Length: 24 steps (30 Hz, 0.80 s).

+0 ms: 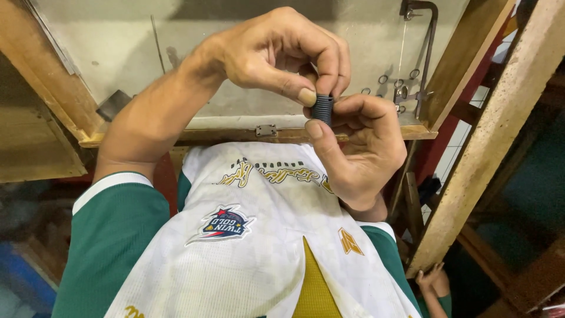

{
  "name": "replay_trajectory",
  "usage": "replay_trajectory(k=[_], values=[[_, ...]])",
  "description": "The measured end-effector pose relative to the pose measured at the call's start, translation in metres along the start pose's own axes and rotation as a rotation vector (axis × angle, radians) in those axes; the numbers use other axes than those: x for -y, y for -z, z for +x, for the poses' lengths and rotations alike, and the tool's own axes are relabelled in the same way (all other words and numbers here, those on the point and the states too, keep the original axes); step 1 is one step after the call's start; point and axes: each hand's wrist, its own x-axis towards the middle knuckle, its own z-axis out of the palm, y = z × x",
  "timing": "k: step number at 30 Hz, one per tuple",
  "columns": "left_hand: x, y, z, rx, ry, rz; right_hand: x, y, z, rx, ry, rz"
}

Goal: Using a jeweler's saw to cut individual metal rings from a coiled wire on a workbench bench pin.

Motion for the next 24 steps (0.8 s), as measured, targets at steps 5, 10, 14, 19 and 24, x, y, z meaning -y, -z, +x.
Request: replay_trajectory(k=[5, 10, 14, 19, 24], values=[[0.0043, 0.0012, -0.0015, -0.017, -0.003, 0.029, 0.0001, -0.0009, 0.001, 0.002, -0.021, 0.023], [0.0042, 0.0005, -0.0013, -0.017, 0.021, -0.007, 0.0002, -0.0013, 0.0011, 0.005, -0.031, 0.056], [0.0069, 0.0016, -0.0015, -0.021, 0.016, 0.021, -0.0002, -0.0016, 0.0021, 0.002, -0.016, 0.046], [0.0063, 0.0014, -0.0011, -0.015, 0.016, 0.009, -0.0005, -0.0011, 0.0019, -0.003, -0.031, 0.034], [0.0058, 0.0014, -0.001, -0.014, 0.017, -0.004, -0.0028, -0.0006, 0.0013, -0.006, -0.038, 0.033]])
